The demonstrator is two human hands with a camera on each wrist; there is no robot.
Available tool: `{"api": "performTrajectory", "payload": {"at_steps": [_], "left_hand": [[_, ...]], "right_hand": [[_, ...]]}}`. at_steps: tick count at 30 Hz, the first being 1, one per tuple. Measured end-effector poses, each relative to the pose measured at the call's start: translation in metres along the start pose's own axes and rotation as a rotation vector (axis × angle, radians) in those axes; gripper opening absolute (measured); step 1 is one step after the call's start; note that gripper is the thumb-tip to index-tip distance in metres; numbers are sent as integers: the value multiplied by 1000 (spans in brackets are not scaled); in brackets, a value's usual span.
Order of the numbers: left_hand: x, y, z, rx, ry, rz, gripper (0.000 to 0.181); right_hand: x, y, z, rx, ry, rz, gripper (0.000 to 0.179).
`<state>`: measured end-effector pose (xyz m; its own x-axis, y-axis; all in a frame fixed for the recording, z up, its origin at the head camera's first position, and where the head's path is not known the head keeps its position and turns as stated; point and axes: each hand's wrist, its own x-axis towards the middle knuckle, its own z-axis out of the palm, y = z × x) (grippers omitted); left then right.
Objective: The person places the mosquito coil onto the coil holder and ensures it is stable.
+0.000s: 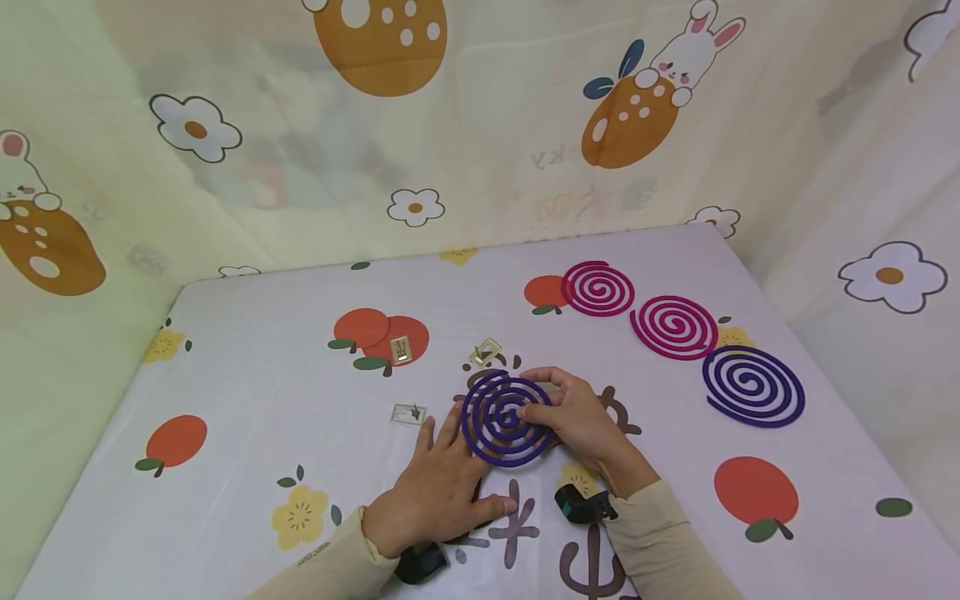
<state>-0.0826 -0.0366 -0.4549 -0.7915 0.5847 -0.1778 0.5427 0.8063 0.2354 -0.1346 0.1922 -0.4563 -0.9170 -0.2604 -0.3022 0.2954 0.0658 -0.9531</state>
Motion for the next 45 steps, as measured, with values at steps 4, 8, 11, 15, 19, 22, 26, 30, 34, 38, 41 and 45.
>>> {"api": "performTrajectory", "payload": {"at_steps": [4, 8, 11, 15, 19, 22, 26, 30, 34, 38, 41, 45], "left_hand": [[0, 0, 1, 8, 14, 7, 93], [1, 0, 1, 6, 24, 10, 93], [1, 0, 1, 6, 27, 8, 95], [1, 0, 1, -3, 17, 4, 95], [1, 0, 1, 4, 11, 3, 94], [1, 0, 1, 14, 8, 5, 94], [1, 0, 1, 9, 3, 6, 93], [1, -1, 1, 7, -1, 5, 93], [0, 0, 0, 12, -2, 4, 94], [0, 0, 0, 14, -3, 6, 95], [0, 0, 0, 15, -10, 2, 96], [1, 1, 0, 15, -14, -2, 95]], "right_hand": [[0, 0, 0, 1, -12, -9, 57], [-1, 1, -1, -4, -17, -15, 57], [-1, 1, -1, -6, -22, -20, 57], [-1, 1, -2, -12, -29, -21, 57], [-1, 0, -2, -20, -25, -20, 58], [-1, 0, -2, -22, -18, -17, 58], [-1, 0, -2, -21, -10, -8, 58], [-1, -1, -1, -19, -5, -10, 58], [-1, -3, 0, -23, -4, -17, 58], [-1, -3, 0, -25, -3, -22, 59], [-1, -2, 0, -29, -7, -23, 59], [-1, 0, -2, -33, -7, -21, 58]]}}
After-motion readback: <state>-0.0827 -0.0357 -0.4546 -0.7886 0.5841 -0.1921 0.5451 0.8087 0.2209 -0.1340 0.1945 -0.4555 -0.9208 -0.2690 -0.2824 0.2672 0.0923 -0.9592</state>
